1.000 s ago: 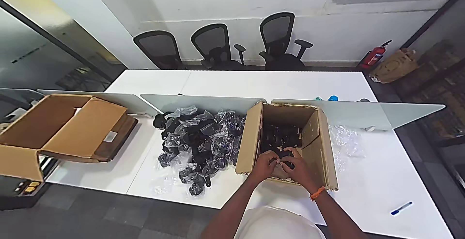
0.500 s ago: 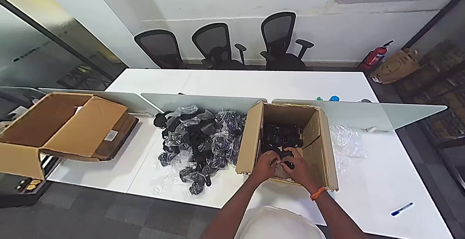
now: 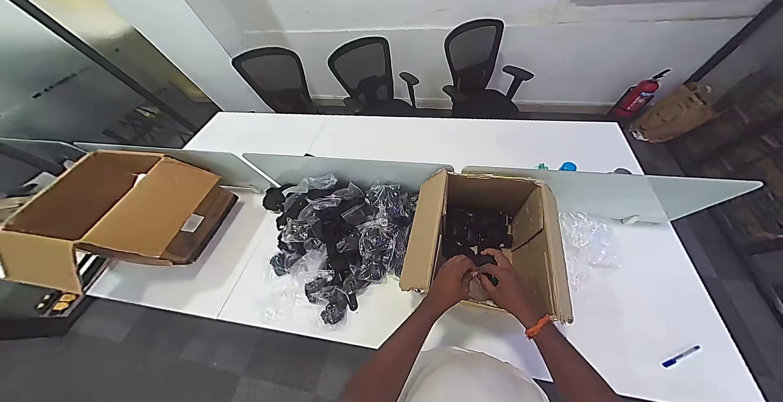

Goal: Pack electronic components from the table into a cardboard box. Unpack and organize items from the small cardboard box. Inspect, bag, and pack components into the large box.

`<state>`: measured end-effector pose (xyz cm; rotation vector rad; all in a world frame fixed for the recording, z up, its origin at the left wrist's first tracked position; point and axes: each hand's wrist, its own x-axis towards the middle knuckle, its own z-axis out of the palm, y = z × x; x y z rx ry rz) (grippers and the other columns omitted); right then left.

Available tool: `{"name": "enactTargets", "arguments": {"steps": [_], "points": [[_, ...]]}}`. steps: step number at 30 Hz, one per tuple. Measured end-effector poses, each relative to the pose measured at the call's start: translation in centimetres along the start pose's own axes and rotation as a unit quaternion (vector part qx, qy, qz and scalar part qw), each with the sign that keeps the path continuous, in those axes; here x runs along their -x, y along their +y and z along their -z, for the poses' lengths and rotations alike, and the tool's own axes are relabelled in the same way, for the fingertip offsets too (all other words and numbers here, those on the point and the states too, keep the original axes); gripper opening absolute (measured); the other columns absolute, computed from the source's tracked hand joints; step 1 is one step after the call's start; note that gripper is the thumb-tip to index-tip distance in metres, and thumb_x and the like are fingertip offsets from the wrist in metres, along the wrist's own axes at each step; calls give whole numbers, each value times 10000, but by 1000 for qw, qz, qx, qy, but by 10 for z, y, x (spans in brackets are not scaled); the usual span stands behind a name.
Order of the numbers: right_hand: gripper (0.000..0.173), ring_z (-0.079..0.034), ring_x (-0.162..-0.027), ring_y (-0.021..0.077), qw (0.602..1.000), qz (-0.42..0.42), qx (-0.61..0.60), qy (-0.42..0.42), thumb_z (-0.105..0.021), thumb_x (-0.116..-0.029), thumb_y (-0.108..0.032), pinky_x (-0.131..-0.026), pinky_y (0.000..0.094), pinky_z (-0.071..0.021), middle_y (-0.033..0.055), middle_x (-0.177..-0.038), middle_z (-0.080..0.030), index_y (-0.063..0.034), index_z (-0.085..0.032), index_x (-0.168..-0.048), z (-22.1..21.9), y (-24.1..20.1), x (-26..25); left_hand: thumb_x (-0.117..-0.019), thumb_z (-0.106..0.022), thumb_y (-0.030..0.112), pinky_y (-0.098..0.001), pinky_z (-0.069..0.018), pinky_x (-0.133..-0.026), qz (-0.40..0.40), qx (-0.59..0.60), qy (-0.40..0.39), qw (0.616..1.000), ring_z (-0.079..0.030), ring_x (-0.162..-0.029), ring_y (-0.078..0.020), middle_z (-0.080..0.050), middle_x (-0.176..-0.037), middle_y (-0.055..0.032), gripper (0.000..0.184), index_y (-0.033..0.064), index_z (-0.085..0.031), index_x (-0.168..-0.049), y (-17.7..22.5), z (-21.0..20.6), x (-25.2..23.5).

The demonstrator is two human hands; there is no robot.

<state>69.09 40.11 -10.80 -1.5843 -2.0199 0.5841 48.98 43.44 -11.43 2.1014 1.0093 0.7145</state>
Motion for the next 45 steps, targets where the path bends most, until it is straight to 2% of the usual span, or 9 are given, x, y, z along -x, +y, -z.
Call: {"name": "enactTargets", "arguments": {"steps": [3, 8, 14, 18, 21, 24, 27, 36, 45], "points": [[179, -577, -1261, 173, 1000, -2, 8, -1, -658, -944, -318, -985, 378, -546, 40, -1457, -550, -189, -780, -965, 1, -1, 0, -994, -598, 136, -368, -519, -1032, 0, 6, 0, 1000, -663, -1105, -208, -715, -1096, -99, 167, 40, -730, -1030, -1, 0, -1], [168, -577, -1257, 154, 1000, 8, 10, -5, -694, -932, -369, -987, 360, -543, 34, -1446, -558, -236, -784, -982, 0, -2, 0, -909, -612, 56, -379, -524, -998, -1, -40, 36, 999, -664, -1071, -226, -727, -1052, -78, 132, 56, -735, -958, 2, 1, 2], [164, -577, -1269, 180, 1000, -7, 27, -6, -677, -920, -303, -995, 371, -542, 46, -1453, -557, -186, -777, -976, 1, -5, -1, -967, -613, 116, -357, -540, -986, 18, -35, 94, 995, -673, -1056, -194, -721, -1058, -74, 129, 62, -731, -972, 2, -2, 4], [177, -572, -1270, 173, 999, -7, 33, -5, -637, -936, -277, -992, 361, -541, 45, -1453, -552, -164, -768, -974, 2, -7, -2, -987, -588, 118, -371, -532, -1005, 9, -24, 71, 997, -662, -1080, -212, -703, -1081, -96, 144, 45, -711, -999, 3, -1, 3], [193, -574, -1267, 175, 999, -14, 33, 4, -643, -947, -323, -990, 359, -542, 46, -1454, -549, -183, -769, -993, 2, -6, -1, -1004, -564, 133, -380, -534, -992, 29, -7, 79, 996, -660, -1068, -211, -695, -1084, -100, 166, 39, -700, -1021, 1, 0, 2], [298, -578, -1257, 203, 997, -49, 55, -14, -732, -874, -450, -974, 393, -548, 49, -1461, -541, -185, -774, -1003, 3, -7, -2, -1016, -535, 126, -360, -558, -936, 87, 44, 124, 987, -665, -1006, -196, -676, -1070, -125, 190, 8, -678, -1059, 2, 4, 2], [290, -593, -1231, 197, 997, -48, 63, -2, -726, -888, -444, -961, 390, -554, 47, -1442, -557, -178, -778, -990, 4, -7, -2, -1021, -517, 120, -350, -564, -914, 104, 65, 167, 978, -665, -988, -185, -672, -1060, -122, 197, 5, -667, -1074, 2, 4, 2], [121, -587, -1233, 164, 985, -41, -77, 146, -745, -846, -267, -969, 328, -547, 102, -1391, -587, -160, -781, -889, 16, -6, 5, -1020, -492, 80, -346, -565, -916, 100, 132, 219, 961, -668, -997, -171, -682, -1069, -125, 205, -17, -649, -1110, 0, 4, 1], [162, -550, -1286, 134, 987, -30, -133, 90, -733, -897, -326, -1037, 308, -507, 62, -1399, -592, -179, -792, -931, 26, 10, 10, -1035, -496, 95, -323, -567, -897, 100, 140, 221, 960, -669, -984, -146, -688, -1115, -108, 207, -7, -653, -1124, -4, 7, 0]]}}
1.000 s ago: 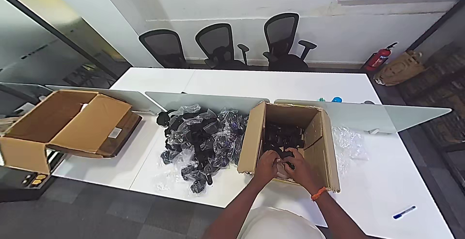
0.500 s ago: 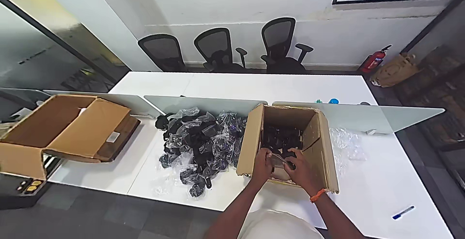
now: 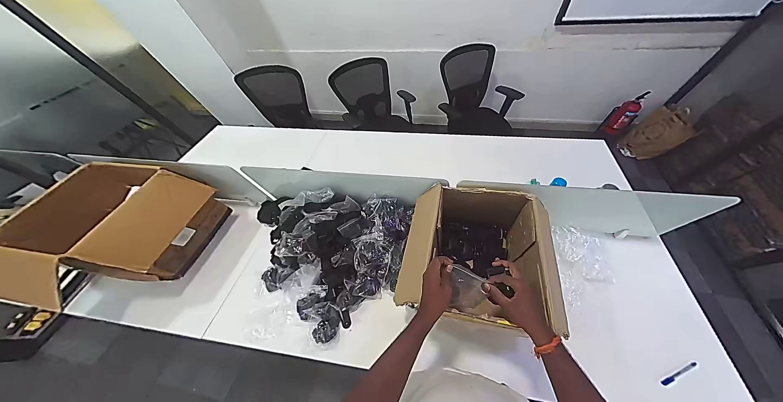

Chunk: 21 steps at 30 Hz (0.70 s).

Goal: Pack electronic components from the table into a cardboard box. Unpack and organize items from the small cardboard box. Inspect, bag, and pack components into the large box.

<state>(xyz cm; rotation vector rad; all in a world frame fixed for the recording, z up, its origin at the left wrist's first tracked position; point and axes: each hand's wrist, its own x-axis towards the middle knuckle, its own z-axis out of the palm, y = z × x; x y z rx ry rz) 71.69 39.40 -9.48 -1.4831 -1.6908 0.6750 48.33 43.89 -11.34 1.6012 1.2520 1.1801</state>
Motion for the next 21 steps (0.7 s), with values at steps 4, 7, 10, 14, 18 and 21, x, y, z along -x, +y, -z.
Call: {"name": "enactTargets", "arguments": {"steps": [4, 7, 10, 14, 18, 21], "points": [[147, -575, -1257, 146, 998, -45, -28, 45, -761, -884, -317, -1001, 326, -534, 70, -1394, -595, -175, -790, -911, 2, 1, -3, -1005, -560, 82, -366, -527, -1049, -20, 17, -8, 1000, -627, -1225, -190, -624, -1362, -154, 279, -40, -613, -1250, -1, 1, -1], [172, -591, -1236, 168, 994, -38, 97, 17, -710, -925, -376, -969, 397, -548, 48, -1439, -564, -227, -791, -949, 1, 2, -6, -929, -679, 147, -460, -339, -1231, -85, -66, -36, 994, -392, -1484, -285, -469, -1551, -175, 480, -11, -584, -1372, -1, 0, -2], [175, -568, -1279, 205, 979, 13, 201, -28, -659, -961, -375, -991, 430, -537, 33, -1464, -550, -259, -786, -993, -9, 0, -7, -972, -665, 240, -542, -319, -1215, -146, -177, -89, 969, -435, -1456, -272, -554, -1497, -83, 404, 92, -645, -1347, -2, -6, 4], [142, -582, -1268, 235, 977, 59, 203, -39, -685, -944, -298, -995, 407, -542, 77, -1429, -580, -212, -790, -985, -20, -13, -6, -1010, -584, 111, -418, -477, -1105, -177, -160, -192, 952, -653, -1191, -220, -725, -1173, -95, 187, 48, -733, -1102, 4, -7, -1], [150, -594, -1236, 190, 987, 22, 157, -22, -698, -935, -330, -969, 373, -555, 67, -1431, -567, -212, -789, -957, -21, -11, -6, -988, -554, 42, -402, -520, -1043, -187, -147, -230, 944, -677, -1120, -237, -735, -1091, -106, 190, 41, -741, -1023, 1, -3, -13], [177, -602, -1210, 144, 996, -10, 86, -3, -754, -895, -375, -946, 338, -564, 60, -1411, -576, -203, -779, -929, -20, -7, -6, -955, -570, 8, -394, -535, -1018, -170, -124, -213, 954, -684, -1084, -233, -732, -1062, -114, 175, 30, -734, -1015, 1, -3, -14]]}}
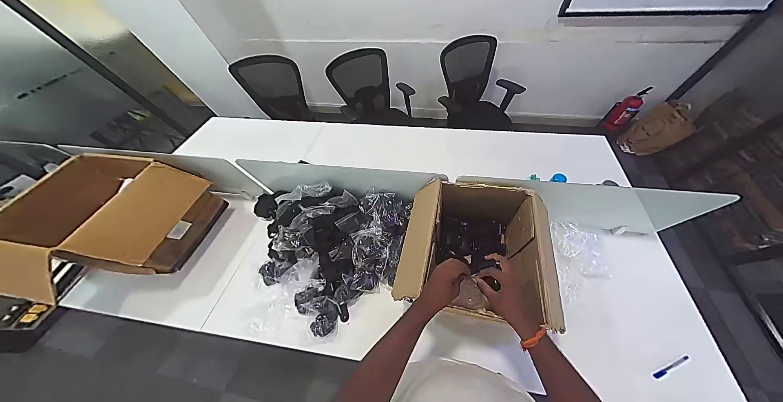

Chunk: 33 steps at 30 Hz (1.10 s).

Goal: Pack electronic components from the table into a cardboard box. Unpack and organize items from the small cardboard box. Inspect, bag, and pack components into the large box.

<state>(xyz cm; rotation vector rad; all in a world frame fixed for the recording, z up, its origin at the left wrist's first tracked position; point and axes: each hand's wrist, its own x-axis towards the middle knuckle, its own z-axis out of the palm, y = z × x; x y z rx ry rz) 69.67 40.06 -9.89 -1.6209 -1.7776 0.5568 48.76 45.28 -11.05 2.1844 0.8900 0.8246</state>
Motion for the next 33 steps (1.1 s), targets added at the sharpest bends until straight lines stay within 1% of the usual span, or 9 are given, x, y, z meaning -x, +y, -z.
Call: {"name": "enactTargets", "arguments": {"steps": [5, 7, 14, 19, 23, 25, 29, 31, 33], "points": [[176, -577, -1257, 139, 998, -8, -65, -14, -724, -913, -355, -985, 329, -549, 71, -1424, -570, -199, -791, -957, 1, -5, 3, -938, -579, -11, -386, -538, -1004, 19, 6, 14, 1000, -676, -1070, -233, -719, -1051, -117, 163, 28, -713, -1023, 2, 2, 5], [182, -555, -1282, 135, 997, -10, -69, -12, -713, -925, -373, -998, 327, -540, 57, -1425, -566, -213, -793, -960, -1, -9, 2, -871, -601, -49, -393, -546, -982, 23, 7, 15, 1000, -674, -1048, -242, -713, -1036, -119, 194, 28, -708, -1014, 2, 3, 5], [148, -564, -1268, 177, 997, -32, -71, 22, -702, -921, -302, -973, 353, -549, 105, -1419, -557, -190, -790, -965, -11, -19, 4, -833, -615, -59, -410, -547, -980, 21, 18, 17, 999, -671, -1050, -253, -708, -1042, -125, 219, 25, -706, -1014, -1, 5, 5], [154, -563, -1269, 178, 999, -6, -34, 29, -676, -922, -280, -973, 356, -549, 92, -1418, -561, -171, -781, -947, -16, -14, 5, -967, -628, 65, -380, -515, -1057, -5, 60, 0, 998, -645, -1150, -215, -699, -1135, -114, 124, 22, -703, -1056, -2, 0, 5], [160, -564, -1273, 173, 999, 17, -20, 19, -663, -934, -287, -974, 355, -553, 84, -1420, -564, -179, -780, -947, -18, -11, 8, -922, -590, -26, -397, -557, -981, -3, 30, 4, 1000, -690, -1041, -233, -721, -1042, -121, 155, 16, -711, -1010, 0, -3, 6], [165, -560, -1288, 190, 999, 26, -18, 10, -659, -936, -280, -993, 369, -546, 94, -1426, -564, -168, -780, -958, -18, -12, 9, -897, -588, -41, -411, -562, -947, 21, 27, -3, 999, -688, -999, -253, -707, -1009, -134, 146, 8, -686, -993, 4, -1, 6], [165, -590, -1243, 175, 999, 37, -7, 5, -668, -943, -296, -965, 347, -558, 90, -1426, -564, -174, -776, -971, -19, -12, 10, -890, -583, -31, -440, -562, -901, 71, 36, -21, 997, -672, -954, -274, -676, -975, -148, 98, -10, -625, -976, 9, 1, 3], [173, -584, -1250, 187, 999, 36, -12, 14, -658, -946, -290, -970, 352, -556, 102, -1419, -566, -166, -775, -975, -19, -12, 11, -906, -599, -5, -425, -569, -892, 79, 50, -19, 995, -678, -949, -251, -682, -982, -139, 100, -5, -632, -1000, 9, 1, 3], [176, -580, -1252, 181, 999, 11, -35, 25, -663, -946, -294, -970, 340, -553, 107, -1421, -559, -159, -773, -972, -16, -12, 11, -954, -620, 67, -403, -565, -940, 73, 51, -9, 996, -687, -998, -222, -703, -1040, -124, 152, 10, -665, -1087, 9, 0, 4]]}}
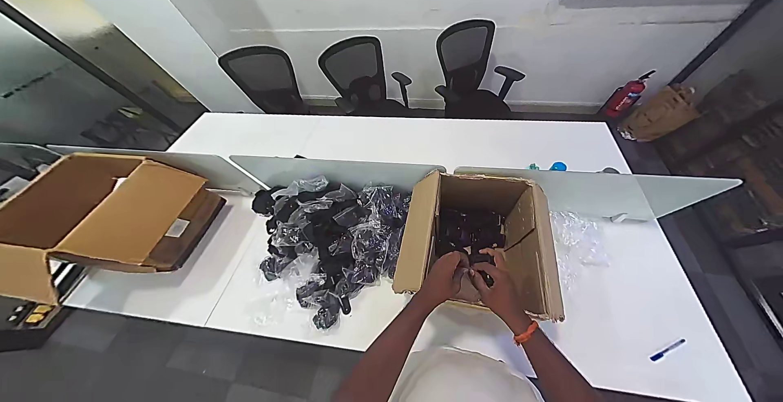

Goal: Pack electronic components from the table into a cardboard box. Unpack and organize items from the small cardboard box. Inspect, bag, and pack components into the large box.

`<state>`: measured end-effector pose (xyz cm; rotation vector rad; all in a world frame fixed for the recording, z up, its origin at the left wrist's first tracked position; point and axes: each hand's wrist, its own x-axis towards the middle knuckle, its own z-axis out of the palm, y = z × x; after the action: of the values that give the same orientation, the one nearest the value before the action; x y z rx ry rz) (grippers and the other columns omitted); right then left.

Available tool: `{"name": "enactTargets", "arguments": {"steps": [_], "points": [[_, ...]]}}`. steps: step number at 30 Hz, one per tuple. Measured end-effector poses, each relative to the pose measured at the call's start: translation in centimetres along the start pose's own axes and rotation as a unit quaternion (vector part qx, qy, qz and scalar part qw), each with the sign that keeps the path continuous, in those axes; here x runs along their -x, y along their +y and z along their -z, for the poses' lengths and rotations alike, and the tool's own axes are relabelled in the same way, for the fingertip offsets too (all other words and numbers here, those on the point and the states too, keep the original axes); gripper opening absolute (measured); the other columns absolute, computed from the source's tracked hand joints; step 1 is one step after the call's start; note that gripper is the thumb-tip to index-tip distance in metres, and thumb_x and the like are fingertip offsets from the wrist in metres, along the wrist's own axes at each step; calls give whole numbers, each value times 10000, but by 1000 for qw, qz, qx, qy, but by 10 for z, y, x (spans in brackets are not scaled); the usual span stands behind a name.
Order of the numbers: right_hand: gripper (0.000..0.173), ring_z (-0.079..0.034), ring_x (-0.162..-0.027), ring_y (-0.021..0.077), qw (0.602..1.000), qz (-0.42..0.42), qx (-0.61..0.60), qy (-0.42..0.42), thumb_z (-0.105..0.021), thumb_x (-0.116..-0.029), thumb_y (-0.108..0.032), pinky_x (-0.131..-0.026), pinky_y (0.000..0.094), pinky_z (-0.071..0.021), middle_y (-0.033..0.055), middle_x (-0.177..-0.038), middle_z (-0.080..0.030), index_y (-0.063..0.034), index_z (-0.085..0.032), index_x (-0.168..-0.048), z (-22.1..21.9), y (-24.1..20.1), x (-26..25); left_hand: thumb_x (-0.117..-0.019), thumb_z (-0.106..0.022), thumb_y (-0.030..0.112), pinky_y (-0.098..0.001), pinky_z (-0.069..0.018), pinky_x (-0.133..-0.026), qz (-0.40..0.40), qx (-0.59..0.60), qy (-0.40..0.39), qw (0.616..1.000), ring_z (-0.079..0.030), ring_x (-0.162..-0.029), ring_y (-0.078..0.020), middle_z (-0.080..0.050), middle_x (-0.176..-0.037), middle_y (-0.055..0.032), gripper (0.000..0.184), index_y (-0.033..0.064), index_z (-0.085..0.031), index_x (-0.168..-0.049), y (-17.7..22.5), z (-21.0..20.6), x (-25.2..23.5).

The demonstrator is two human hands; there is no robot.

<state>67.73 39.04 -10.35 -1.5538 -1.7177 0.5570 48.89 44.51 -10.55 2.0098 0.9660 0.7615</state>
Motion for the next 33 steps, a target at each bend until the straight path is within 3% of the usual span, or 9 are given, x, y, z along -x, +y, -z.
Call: {"name": "enactTargets", "arguments": {"steps": [3, 10, 17, 22, 27, 33], "points": [[158, -570, -1259, 177, 997, -46, -55, 30, -682, -937, -263, -983, 332, -546, 126, -1421, -551, -137, -775, -962, 2, 2, -1, -1005, -614, 159, -393, -516, -1046, -13, -19, 13, 1000, -665, -1123, -214, -708, -1152, -117, 238, 28, -677, -1193, -3, -1, 0], [151, -567, -1268, 176, 997, -53, -48, 29, -676, -938, -262, -979, 346, -547, 110, -1435, -549, -157, -778, -974, 2, 2, 0, -1008, -619, 181, -393, -507, -1050, 0, -37, 45, 998, -663, -1107, -205, -714, -1120, -94, 197, 52, -701, -1131, -8, -2, 1], [138, -569, -1265, 165, 998, -40, -48, 24, -685, -933, -259, -975, 331, -548, 107, -1436, -551, -165, -783, -964, 2, 2, 2, -925, -616, 40, -449, -543, -946, 58, -26, 21, 998, -675, -987, -267, -695, -990, -128, 108, 18, -666, -1017, 0, 2, 1], [147, -551, -1287, 178, 997, -38, -57, 21, -700, -922, -268, -1006, 335, -528, 108, -1426, -559, -158, -786, -969, 2, 1, 0, -945, -609, 66, -415, -552, -923, 59, -11, 47, 997, -679, -965, -231, -701, -979, -110, 82, 19, -661, -989, 0, 2, 3], [118, -561, -1277, 195, 992, -54, -86, 81, -708, -913, -213, -1012, 338, -530, 134, -1391, -578, -119, -777, -935, 10, 8, 1, -990, -642, 189, -415, -491, -1067, 31, -43, 53, 997, -652, -1134, -209, -717, -1112, -74, 170, 85, -721, -1097, -3, 0, 4], [126, -585, -1245, 147, 994, -46, -81, 65, -702, -916, -237, -974, 303, -551, 110, -1419, -567, -140, -779, -937, 25, 13, 15, -907, -646, 60, -440, -544, -952, 48, -54, 41, 997, -673, -1008, -254, -710, -1006, -108, 130, 48, -717, -1015, 6, 2, 6]]}}
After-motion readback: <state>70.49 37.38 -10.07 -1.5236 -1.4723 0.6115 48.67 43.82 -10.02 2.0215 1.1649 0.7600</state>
